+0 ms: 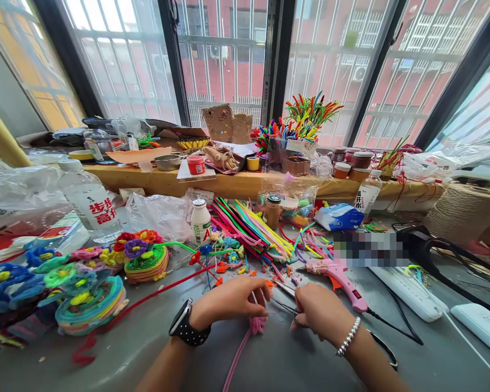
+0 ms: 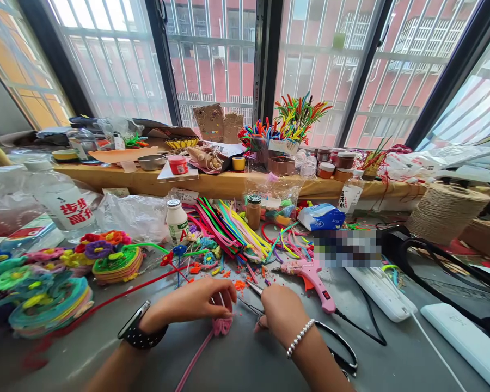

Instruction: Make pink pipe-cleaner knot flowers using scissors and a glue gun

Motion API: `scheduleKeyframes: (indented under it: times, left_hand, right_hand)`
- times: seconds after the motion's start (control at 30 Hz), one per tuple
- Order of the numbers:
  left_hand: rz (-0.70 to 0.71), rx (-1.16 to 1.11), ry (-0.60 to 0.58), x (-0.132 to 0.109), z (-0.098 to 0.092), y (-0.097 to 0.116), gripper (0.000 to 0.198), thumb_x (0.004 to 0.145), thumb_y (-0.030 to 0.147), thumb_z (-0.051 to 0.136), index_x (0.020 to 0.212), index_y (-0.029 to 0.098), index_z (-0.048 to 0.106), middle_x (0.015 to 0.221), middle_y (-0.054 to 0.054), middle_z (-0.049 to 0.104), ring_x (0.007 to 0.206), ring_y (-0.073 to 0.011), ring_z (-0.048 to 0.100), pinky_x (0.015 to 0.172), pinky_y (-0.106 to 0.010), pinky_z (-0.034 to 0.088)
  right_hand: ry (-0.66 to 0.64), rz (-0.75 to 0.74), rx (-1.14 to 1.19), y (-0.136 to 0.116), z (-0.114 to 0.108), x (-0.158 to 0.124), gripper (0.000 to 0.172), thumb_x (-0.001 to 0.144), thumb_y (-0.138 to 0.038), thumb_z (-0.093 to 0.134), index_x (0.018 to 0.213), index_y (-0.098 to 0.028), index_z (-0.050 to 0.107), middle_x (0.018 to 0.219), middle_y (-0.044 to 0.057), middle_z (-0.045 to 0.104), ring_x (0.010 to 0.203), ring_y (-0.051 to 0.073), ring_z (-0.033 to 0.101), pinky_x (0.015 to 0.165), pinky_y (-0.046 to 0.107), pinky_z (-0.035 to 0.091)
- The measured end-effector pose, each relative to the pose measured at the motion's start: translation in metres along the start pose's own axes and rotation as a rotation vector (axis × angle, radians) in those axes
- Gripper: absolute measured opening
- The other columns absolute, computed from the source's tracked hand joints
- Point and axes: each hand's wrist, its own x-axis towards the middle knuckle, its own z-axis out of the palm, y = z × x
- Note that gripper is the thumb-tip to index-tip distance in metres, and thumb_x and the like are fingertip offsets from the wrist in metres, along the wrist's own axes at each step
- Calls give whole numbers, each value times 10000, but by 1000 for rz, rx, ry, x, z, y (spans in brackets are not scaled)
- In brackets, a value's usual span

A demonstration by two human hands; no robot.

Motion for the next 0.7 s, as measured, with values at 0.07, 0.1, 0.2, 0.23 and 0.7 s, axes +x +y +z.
scheduleKeyframes:
  times: [0.07, 0.1, 0.2, 0.23, 0.7]
  left_hand:
    - [6, -41, 77, -1, -5, -2, 224, 706, 261, 486, 919, 197, 519, 795, 3, 628, 675, -118, 572, 567, -188, 421]
    - [2, -49, 147, -1, -8, -4, 239, 725, 267, 463, 950, 198, 500, 805, 0, 628, 682, -117, 574, 572, -189, 425]
    - [-76, 134, 460, -1, -17, -11, 205, 752, 252, 424, 931, 186, 498, 846, -25, 618, 738, -133, 571, 633, -218, 431]
    - [-129, 239, 534, 0, -18, -13, 201, 752, 243, 426, 927, 184, 505, 877, -37, 613, 775, -148, 568, 670, -239, 428]
    - [-309, 668, 549, 10, -4, -26, 375, 764, 231, 427, 1132, 164, 400, 1030, -100, 572, 926, -212, 544, 738, -304, 428]
  right_hand:
    - [-1, 0, 24, 0, 2, 1, 164, 615, -227, 628, 739, -121, 648, 722, 99, 646, 631, 198, 617, 491, 210, 395]
    - [6, 1, 32, 0, 4, 1, 160, 631, -204, 610, 765, -121, 640, 725, 97, 645, 628, 191, 616, 489, 208, 390]
    - [45, -6, 23, 0, 8, 4, 170, 653, -136, 562, 812, -123, 619, 774, 105, 644, 711, 204, 610, 530, 219, 391]
    - [53, -6, 16, -1, 8, 5, 173, 647, -134, 564, 811, -125, 617, 796, 110, 642, 745, 214, 604, 552, 229, 393]
    - [32, -17, -24, 0, 8, 4, 223, 643, -111, 551, 862, -141, 581, 867, 120, 629, 815, 248, 585, 608, 272, 397]
